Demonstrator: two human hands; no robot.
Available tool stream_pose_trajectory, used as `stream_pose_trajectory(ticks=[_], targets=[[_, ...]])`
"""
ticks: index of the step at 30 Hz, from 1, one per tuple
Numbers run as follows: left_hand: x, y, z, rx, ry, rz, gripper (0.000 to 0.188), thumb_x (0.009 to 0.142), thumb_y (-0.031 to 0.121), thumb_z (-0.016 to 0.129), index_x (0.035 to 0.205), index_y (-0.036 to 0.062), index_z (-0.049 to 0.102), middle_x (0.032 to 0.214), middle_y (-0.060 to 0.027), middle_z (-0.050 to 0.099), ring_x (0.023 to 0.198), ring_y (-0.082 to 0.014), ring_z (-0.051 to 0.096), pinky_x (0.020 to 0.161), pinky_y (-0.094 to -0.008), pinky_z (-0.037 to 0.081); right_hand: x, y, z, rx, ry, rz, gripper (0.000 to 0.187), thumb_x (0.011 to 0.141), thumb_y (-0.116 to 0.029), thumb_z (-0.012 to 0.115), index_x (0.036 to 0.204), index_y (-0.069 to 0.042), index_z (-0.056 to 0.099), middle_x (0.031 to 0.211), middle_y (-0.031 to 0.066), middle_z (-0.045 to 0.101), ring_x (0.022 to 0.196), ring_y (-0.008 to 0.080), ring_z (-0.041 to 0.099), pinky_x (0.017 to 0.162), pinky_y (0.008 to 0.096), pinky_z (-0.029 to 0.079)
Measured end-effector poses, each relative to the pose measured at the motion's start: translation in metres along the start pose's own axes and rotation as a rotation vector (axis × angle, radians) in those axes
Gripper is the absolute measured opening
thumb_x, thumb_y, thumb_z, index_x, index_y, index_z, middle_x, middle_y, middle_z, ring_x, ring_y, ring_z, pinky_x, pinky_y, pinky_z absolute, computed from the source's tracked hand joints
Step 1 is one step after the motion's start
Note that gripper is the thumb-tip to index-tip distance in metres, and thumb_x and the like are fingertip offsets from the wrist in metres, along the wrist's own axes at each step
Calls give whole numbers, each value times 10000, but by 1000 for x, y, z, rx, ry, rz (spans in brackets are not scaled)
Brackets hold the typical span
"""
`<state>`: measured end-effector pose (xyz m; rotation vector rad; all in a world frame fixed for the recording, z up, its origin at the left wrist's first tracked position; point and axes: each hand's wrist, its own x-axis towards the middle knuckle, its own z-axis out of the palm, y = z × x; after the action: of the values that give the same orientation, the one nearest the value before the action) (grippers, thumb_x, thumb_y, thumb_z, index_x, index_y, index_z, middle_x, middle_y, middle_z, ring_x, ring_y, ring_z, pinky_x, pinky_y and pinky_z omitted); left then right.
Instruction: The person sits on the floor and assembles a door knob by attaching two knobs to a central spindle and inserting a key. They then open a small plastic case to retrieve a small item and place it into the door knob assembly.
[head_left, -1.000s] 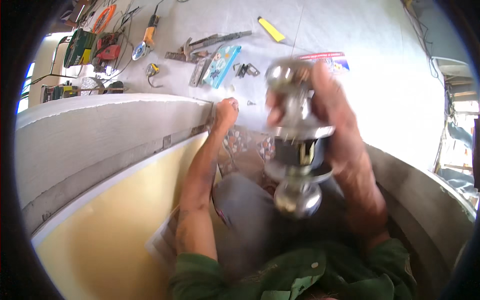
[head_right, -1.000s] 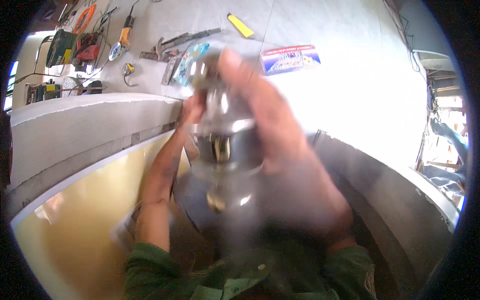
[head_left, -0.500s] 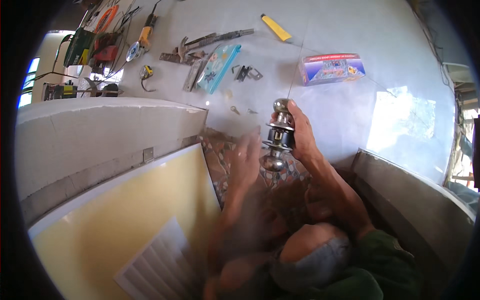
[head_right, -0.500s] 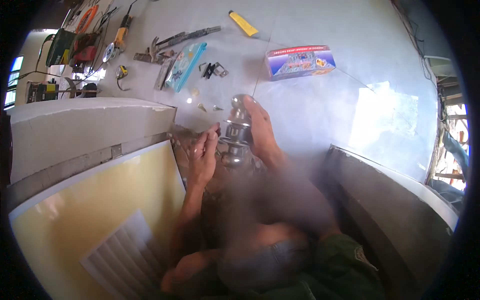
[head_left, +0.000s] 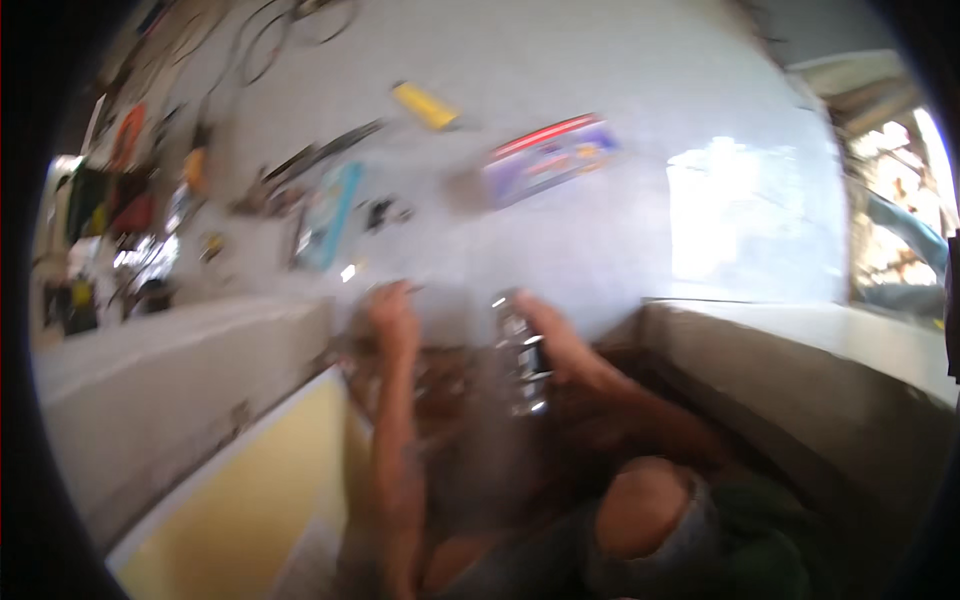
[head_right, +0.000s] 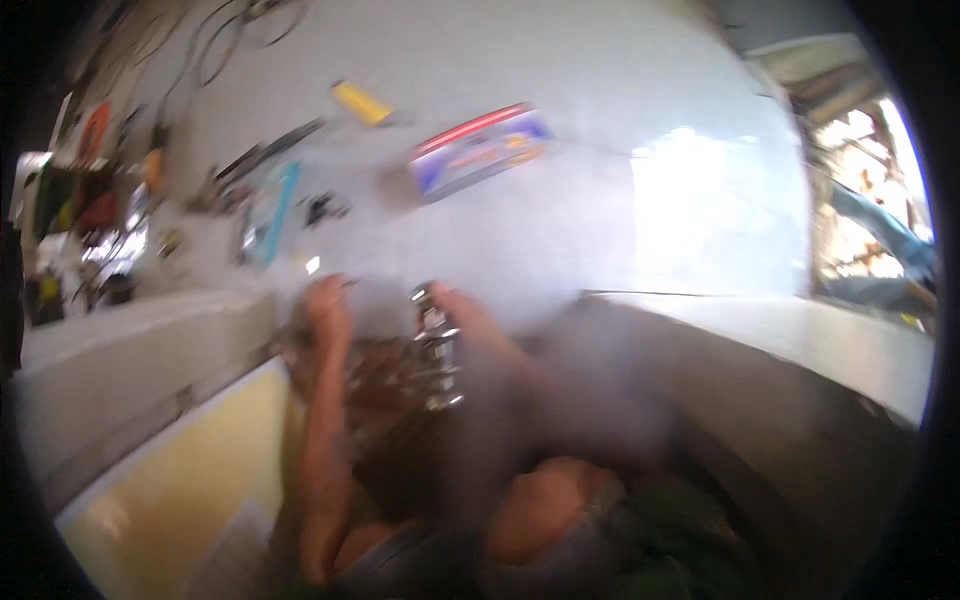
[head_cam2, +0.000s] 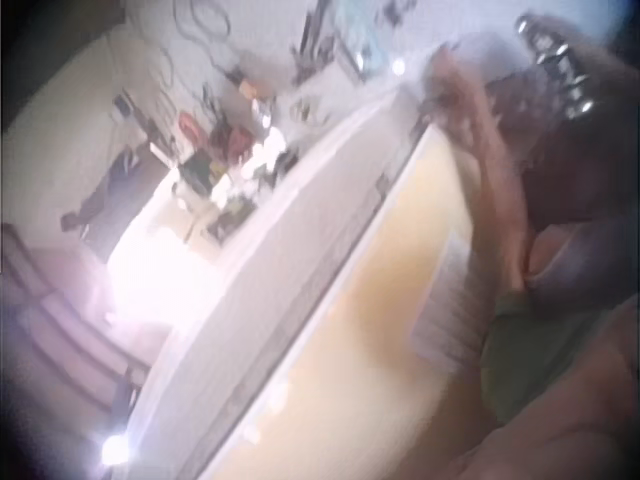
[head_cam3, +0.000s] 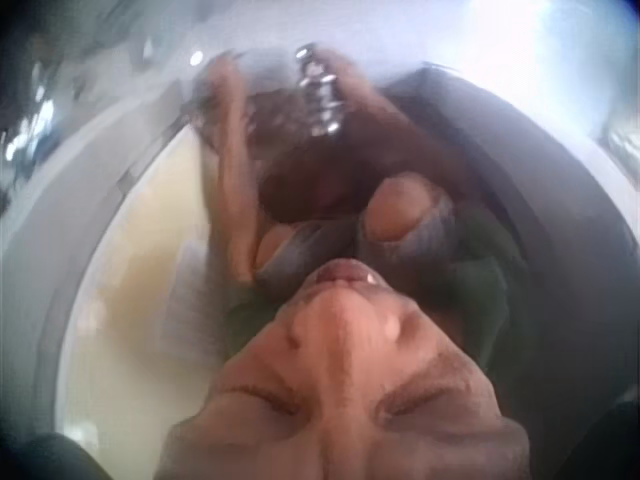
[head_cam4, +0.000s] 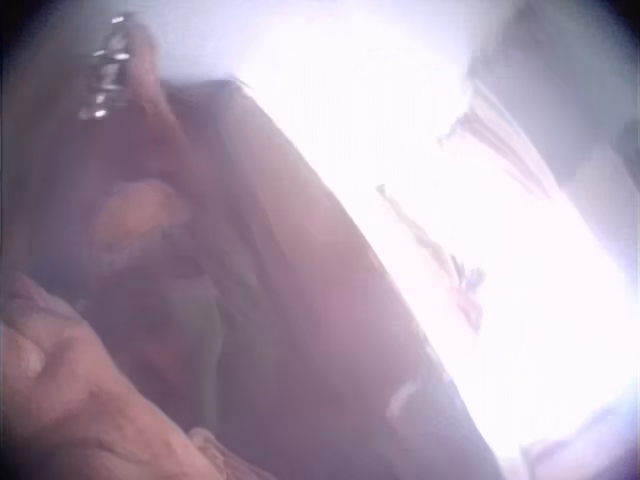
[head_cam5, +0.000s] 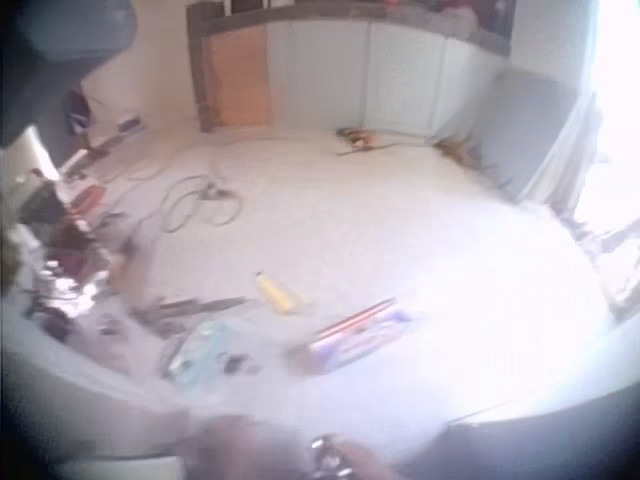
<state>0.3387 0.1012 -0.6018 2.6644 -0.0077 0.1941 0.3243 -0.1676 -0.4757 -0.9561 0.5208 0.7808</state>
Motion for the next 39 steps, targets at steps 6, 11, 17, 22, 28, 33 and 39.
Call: stream_pose_trajectory(ticks=[6,11,17,22,28,33,39], targets=[[0,11,16,-61,-92,-75,228,858,-60,561,1082,-14,558,1030,-217,570,1013,-425,532,873,-531,431,6,25,-27,178,35,211,402,982,-519,574,992,-122,637,808,16,643,644,157,620,588,355,528],[0,-1,8,-45,43,-38,198,839,-68,569,1018,17,569,1021,-198,581,1014,-402,540,859,-504,445,-2,18,-4,118,33,247,405,986,-538,564,977,-138,633,782,-8,640,694,120,625,631,333,525],[-3,-14,8,-26,51,-11,124,841,-26,584,949,37,588,911,-180,594,923,-399,560,811,-502,453,-35,-1,12,295,22,402,419,1000,-520,528,1018,-118,647,865,26,678,724,133,641,607,314,519],[6,23,17,60,70,-45,196,842,-42,578,1023,31,563,976,-181,581,958,-399,527,842,-499,432,6,26,-36,146,26,363,417,1028,-495,480,1099,-126,660,919,34,691,779,172,655,666,365,542],[-18,10,16,-16,150,-197,270,813,-29,619,1065,40,546,1020,-215,532,991,-422,507,877,-505,441,7,28,-21,228,-59,458,454,1004,-542,499,1081,-124,659,939,44,684,825,179,646,715,369,544],[-9,35,16,203,67,-101,254,804,-10,597,1044,36,526,1020,-217,532,978,-424,512,865,-531,426,11,42,-28,217,54,409,429,986,-541,541,1043,-135,667,911,41,689,761,170,652,658,374,549],[-20,-23,30,63,304,60,77,917,1,536,938,21,607,837,-166,612,794,-354,600,736,-462,482,5,30,-9,195,46,323,397,967,-544,584,926,-151,616,718,9,625,590,159,634,546,326,538]])
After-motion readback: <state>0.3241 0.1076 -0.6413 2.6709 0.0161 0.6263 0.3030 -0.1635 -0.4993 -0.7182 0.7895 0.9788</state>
